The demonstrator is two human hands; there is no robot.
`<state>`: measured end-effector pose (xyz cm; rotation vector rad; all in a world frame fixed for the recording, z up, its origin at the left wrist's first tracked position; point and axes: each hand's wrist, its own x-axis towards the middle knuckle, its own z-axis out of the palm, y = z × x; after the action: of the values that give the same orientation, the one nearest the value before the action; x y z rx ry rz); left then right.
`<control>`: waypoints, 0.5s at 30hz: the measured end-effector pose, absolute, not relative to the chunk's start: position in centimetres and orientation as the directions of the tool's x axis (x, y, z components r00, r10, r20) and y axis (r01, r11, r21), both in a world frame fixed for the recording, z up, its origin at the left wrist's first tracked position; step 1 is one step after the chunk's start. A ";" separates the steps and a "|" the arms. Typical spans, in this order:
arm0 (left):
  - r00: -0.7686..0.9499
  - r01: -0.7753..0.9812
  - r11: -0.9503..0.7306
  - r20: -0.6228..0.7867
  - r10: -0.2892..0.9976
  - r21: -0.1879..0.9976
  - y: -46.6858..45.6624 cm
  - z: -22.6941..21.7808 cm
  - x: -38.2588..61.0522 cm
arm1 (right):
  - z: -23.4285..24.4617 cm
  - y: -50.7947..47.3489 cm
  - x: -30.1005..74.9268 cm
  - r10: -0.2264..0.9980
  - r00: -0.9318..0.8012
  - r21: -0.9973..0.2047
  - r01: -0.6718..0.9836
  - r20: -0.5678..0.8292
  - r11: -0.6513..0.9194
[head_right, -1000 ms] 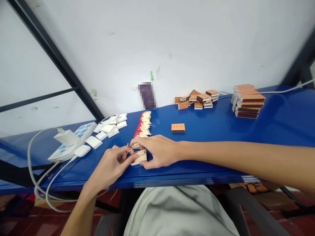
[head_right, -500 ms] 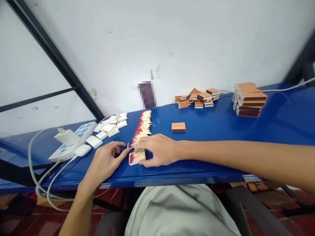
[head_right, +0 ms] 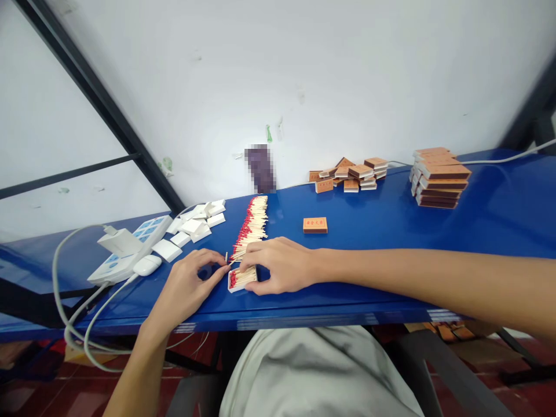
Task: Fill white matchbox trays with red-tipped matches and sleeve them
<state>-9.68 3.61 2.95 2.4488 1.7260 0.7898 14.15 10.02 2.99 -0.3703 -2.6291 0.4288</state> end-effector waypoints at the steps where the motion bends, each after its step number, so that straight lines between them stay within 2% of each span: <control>1: 0.236 0.876 -0.367 0.386 0.892 0.312 3.6 2.9 -9.7 | 3.0 10.0 14.1 0.325 -0.865 -0.356 0.187 0.383 0.916; 15: 0.158 0.902 -0.291 0.385 0.909 0.319 3.7 2.7 -9.8 | 3.0 10.0 14.1 0.352 -0.864 -0.372 0.213 0.360 0.903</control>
<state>-9.81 3.67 2.65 2.3794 1.8614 0.8082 14.11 9.98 2.97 -0.4116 -2.6396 0.4493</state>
